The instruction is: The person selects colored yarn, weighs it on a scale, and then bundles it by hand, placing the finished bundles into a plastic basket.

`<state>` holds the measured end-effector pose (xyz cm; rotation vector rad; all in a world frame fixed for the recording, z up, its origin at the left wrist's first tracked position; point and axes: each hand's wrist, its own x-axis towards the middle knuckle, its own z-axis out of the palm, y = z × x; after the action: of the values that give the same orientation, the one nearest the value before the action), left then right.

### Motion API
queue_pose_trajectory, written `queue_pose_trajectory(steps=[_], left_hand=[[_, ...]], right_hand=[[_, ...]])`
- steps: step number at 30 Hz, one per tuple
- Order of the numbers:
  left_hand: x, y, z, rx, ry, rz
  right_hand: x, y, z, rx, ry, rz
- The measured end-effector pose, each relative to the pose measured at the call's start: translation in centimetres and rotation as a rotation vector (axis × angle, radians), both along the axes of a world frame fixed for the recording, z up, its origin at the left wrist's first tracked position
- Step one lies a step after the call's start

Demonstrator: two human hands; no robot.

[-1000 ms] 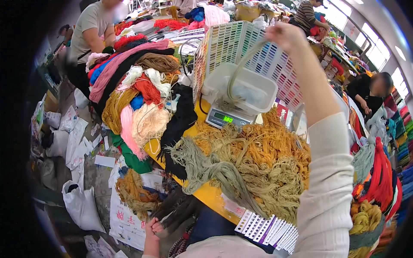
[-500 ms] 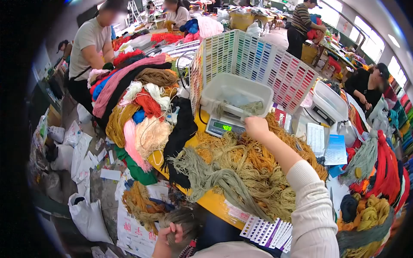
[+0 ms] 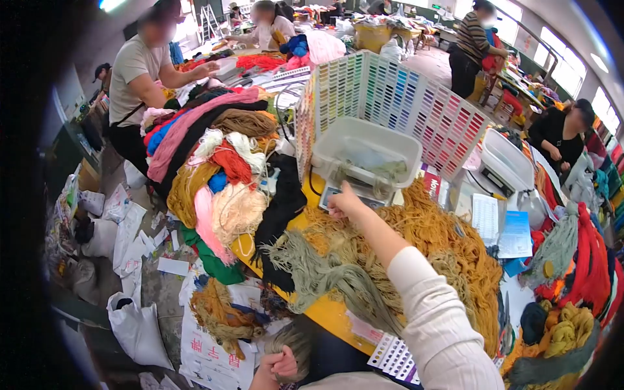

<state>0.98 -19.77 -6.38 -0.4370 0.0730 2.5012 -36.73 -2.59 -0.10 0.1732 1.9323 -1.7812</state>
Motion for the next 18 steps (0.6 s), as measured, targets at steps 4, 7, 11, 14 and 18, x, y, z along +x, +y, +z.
queue_pose_trajectory(steps=[4, 7, 11, 14, 18], left_hand=[[0.6, -0.5, 4.3, -0.228, -0.024, 0.074], [-0.7, -1.6, 0.3, 0.035, 0.175, 0.062], [-2.6, -0.7, 0.1, -0.104, 0.134, 0.045], [-6.8, 2.4, 2.5, -0.585, 0.257, 0.008], [-9.5, 6.1, 3.9, -0.630, 0.264, 0.149]], right_hand=[[-3.5, -2.1, 0.6, -0.385, 0.010, 0.175], [-3.8, -1.2, 5.9, -0.540, 0.165, 0.057], [-1.3, 3.3, 6.3, -0.210, 0.259, -0.131], [7.0, 5.9, 3.6, -0.045, 0.256, -0.058], [16.3, 6.3, 0.9, -0.204, 0.192, -0.124]])
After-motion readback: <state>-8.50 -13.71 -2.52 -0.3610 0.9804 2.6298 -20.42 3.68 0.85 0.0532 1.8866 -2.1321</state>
